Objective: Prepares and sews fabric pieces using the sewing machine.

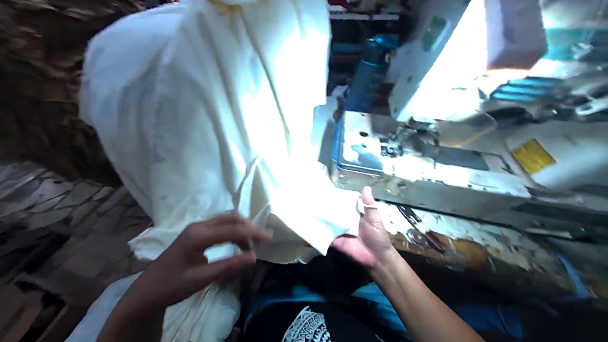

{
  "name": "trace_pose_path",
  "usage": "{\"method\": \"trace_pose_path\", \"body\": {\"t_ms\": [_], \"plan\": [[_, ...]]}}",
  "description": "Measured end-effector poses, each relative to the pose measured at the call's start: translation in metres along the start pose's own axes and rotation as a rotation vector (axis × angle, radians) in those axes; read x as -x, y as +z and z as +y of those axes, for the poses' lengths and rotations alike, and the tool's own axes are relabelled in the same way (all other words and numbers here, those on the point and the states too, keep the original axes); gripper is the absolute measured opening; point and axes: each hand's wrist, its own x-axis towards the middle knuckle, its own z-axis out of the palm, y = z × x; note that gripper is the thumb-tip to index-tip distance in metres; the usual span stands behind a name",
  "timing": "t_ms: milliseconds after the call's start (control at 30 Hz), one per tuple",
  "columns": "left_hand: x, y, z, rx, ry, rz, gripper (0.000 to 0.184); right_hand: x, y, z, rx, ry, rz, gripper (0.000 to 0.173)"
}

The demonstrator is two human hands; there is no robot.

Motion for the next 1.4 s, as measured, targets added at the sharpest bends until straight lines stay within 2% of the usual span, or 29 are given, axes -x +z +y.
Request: {"method": "trace_pose_path", "body": {"t_ms": [67, 100, 167, 200, 267, 333, 500, 600, 667, 767, 833, 900, 1033, 1133, 1233, 1333, 1400], "plan": [[-0.045, 0.023, 0.001, -0.111, -0.033, 0.223, 0.026, 0.008, 0.006, -0.002, 0.21, -0.072, 0.113, 0.022], [-0.066, 0.037, -0.001, -0.19, -0.048, 0.245, 0.031, 0.014, 0.007, -0.004, 0.316, -0.122, 0.139, 0.014], [-0.098, 0.071, -0.004, -0.266, -0.051, 0.144, 0.041, 0.037, 0.001, -0.012, 0.543, -0.288, 0.065, 0.013], [-0.107, 0.093, -0.004, -0.224, 0.0, 0.098, 0.034, 0.053, -0.006, -0.02, 0.665, -0.388, -0.016, 0.013], [-0.116, 0.131, 0.006, -0.002, 0.137, 0.065, 0.021, 0.085, -0.021, -0.039, 0.837, -0.53, -0.121, 0.015], [-0.12, 0.155, 0.01, 0.161, 0.188, 0.065, 0.018, 0.108, -0.041, -0.054, 0.906, -0.554, -0.083, 0.014], [-0.135, 0.163, 0.003, 0.205, 0.062, 0.083, 0.009, 0.113, -0.064, -0.056, 0.856, -0.538, 0.14, 0.01], [-0.137, 0.16, 0.005, 0.025, 0.143, 0.19, 0.009, 0.109, -0.063, -0.048, 0.792, -0.604, 0.145, 0.007], [-0.131, 0.157, 0.007, -0.154, 0.216, 0.227, 0.023, 0.109, -0.057, -0.048, 0.729, -0.679, 0.088, 0.005], [-0.093, 0.169, 0.008, -0.192, 0.203, 0.07, 0.024, 0.104, -0.051, -0.05, 0.687, -0.711, 0.164, 0.007], [-0.07, 0.175, 0.001, -0.045, 0.229, -0.145, 0.023, 0.096, -0.054, -0.047, 0.638, -0.672, 0.282, 0.01], [-0.065, 0.173, -0.002, 0.125, 0.234, -0.207, 0.022, 0.092, -0.054, -0.042, 0.553, -0.609, 0.312, 0.011], [-0.081, 0.173, 0.006, 0.326, 0.039, 0.029, 0.02, 0.095, -0.042, -0.032, 0.398, -0.454, 0.188, 0.015], [-0.091, 0.187, 0.006, 0.423, -0.109, 0.172, 0.014, 0.097, -0.03, -0.028, 0.388, -0.45, 0.116, 0.012], [-0.096, 0.197, 0.004, 0.371, -0.074, 0.254, 0.016, 0.095, -0.027, -0.022, 0.483, -0.544, 0.122, 0.009], [-0.099, 0.198, 0.001, 0.195, 0.056, 0.277, 0.016, 0.095, -0.032, -0.022, 0.612, -0.624, 0.135, 0.01], [-0.098, 0.196, 0.0, 0.178, 0.066, 0.28, 0.013, 0.093, -0.037, -0.022, 0.661, -0.679, 0.178, 0.01]]}}
